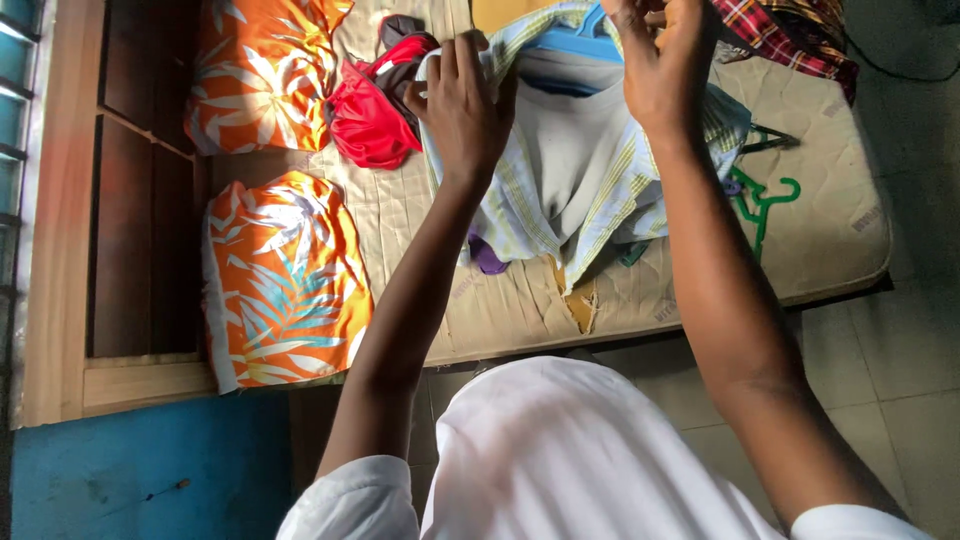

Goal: Hanging various shirts and clothes onto plastic hangers on a bed.

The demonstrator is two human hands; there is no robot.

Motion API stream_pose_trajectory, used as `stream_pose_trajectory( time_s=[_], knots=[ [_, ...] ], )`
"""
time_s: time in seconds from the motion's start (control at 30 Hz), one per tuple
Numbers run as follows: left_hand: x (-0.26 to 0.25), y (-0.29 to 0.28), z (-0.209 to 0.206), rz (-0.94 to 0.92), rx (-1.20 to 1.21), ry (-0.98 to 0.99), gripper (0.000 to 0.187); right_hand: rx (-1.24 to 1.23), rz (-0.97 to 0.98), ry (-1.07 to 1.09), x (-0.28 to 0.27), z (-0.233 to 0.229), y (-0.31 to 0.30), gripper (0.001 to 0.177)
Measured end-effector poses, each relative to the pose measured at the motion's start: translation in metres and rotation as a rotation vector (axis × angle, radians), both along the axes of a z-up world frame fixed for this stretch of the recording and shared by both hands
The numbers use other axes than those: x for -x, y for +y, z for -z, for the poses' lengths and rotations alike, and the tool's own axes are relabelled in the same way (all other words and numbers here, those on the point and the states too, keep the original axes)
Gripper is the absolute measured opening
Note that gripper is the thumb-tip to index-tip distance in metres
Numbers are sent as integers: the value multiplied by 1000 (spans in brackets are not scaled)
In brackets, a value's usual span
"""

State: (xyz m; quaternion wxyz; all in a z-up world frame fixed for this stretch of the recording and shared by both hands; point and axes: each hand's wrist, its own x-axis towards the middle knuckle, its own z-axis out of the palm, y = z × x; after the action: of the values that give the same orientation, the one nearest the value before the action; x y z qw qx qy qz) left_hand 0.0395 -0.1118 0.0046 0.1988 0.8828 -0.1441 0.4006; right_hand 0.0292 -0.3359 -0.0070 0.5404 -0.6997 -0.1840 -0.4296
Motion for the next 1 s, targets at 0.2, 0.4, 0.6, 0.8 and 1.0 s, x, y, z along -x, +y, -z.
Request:
stream_pose_trajectory(
  time_s=[0.2, 0.4, 0.6, 0.8, 1.0],
  knots=[
    [-23, 13, 7, 62, -27, 90, 42, 72, -31, -8, 18, -16, 25, 15],
    [-52, 23, 34, 302, -20, 105, 43, 90, 24, 43, 33, -17, 26, 20],
    [-43, 3, 47, 457, 84, 56, 42, 78, 51, 44, 30, 4, 25, 22],
    [-5, -4, 18, 469, 119, 177, 43, 122, 121, 22, 38, 7, 11, 25],
    [3, 8, 3, 198, -71, 50, 44, 56, 57, 92, 58, 9, 9, 20]
  ],
)
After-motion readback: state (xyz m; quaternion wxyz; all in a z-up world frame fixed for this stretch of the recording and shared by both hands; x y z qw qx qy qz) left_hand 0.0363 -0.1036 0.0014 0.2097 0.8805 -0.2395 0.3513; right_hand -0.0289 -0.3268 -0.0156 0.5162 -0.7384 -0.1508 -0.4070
